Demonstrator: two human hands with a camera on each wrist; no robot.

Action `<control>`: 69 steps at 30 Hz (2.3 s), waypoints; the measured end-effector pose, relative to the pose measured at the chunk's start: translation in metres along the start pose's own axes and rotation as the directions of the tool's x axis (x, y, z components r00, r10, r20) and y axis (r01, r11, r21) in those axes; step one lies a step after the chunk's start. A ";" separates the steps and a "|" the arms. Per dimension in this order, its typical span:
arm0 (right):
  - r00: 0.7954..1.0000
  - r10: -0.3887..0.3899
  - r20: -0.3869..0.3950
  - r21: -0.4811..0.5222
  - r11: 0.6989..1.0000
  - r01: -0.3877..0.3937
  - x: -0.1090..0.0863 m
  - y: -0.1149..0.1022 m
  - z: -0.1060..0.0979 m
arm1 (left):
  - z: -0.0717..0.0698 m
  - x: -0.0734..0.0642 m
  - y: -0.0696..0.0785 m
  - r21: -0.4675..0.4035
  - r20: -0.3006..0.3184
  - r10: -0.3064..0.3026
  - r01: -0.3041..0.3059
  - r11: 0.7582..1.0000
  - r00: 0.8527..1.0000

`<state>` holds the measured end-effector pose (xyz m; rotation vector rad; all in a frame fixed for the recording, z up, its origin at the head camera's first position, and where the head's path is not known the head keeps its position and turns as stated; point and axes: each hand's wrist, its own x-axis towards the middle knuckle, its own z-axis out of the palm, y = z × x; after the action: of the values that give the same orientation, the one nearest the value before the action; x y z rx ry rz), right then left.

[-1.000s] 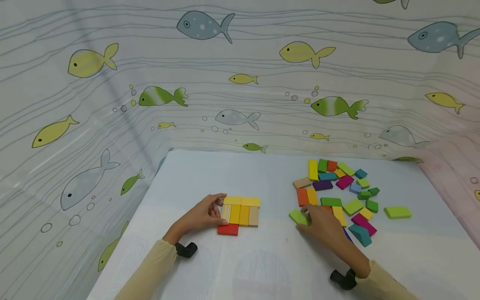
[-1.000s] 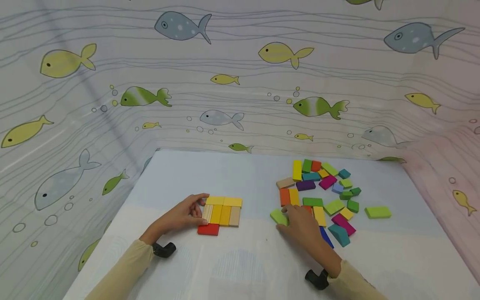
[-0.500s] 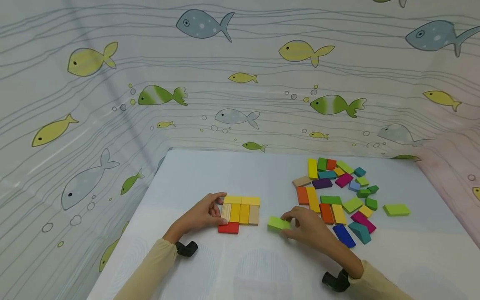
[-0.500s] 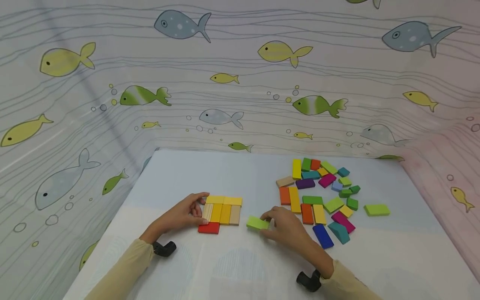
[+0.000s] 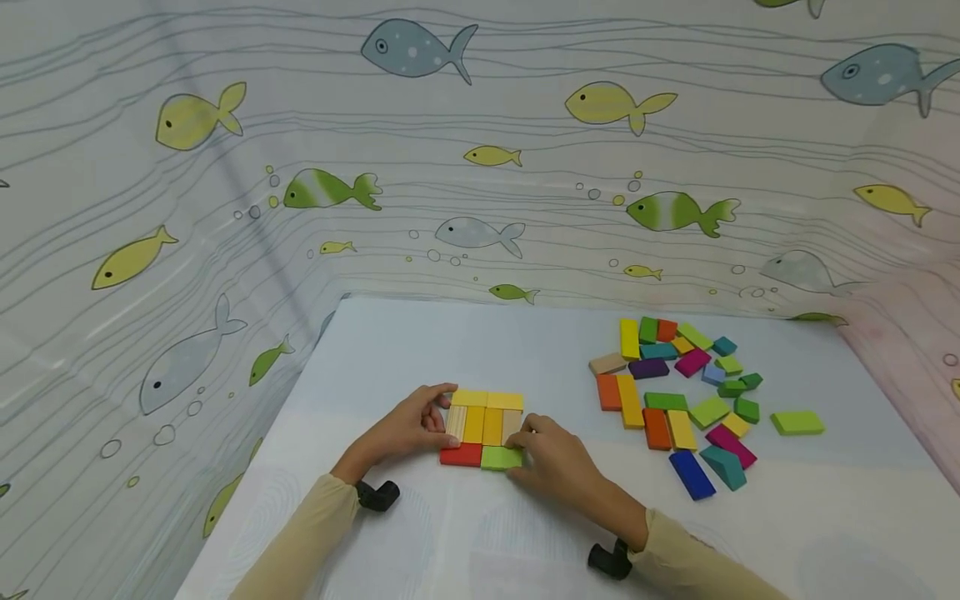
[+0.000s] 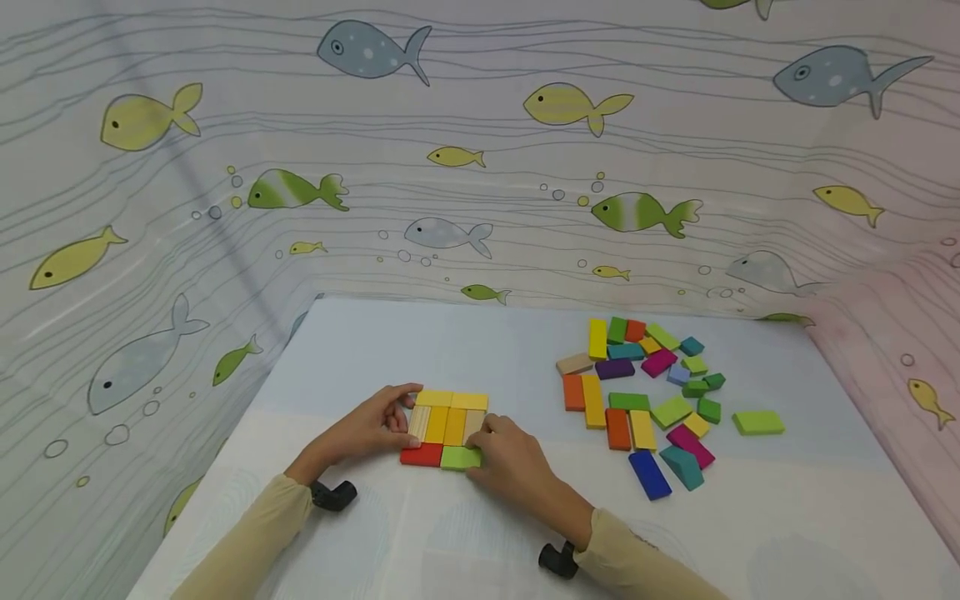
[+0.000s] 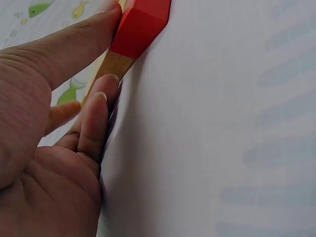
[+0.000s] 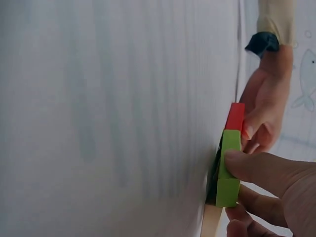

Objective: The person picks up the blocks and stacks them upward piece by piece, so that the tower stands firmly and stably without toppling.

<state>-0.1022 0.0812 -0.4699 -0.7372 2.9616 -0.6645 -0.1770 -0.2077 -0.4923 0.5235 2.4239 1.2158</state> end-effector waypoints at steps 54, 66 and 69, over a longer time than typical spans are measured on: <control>0.979 0.205 -0.020 0.158 0.967 -0.199 0.008 0.140 -0.066 | 0.000 -0.001 0.003 -0.012 0.021 0.006 -0.005 1.000 1.000; 0.998 0.051 0.033 0.101 0.993 -0.055 0.041 0.048 -0.033 | -0.001 -0.001 0.004 -0.017 0.026 0.038 -0.037 0.999 0.999; 0.999 -0.008 0.040 0.114 0.993 0.003 0.051 0.030 -0.022 | -0.001 -0.003 0.004 -0.015 0.030 0.027 -0.026 1.000 0.999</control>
<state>-0.1638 0.0908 -0.4576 -0.7407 2.8580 -0.8009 -0.1747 -0.2072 -0.4876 0.5673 2.3886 1.2261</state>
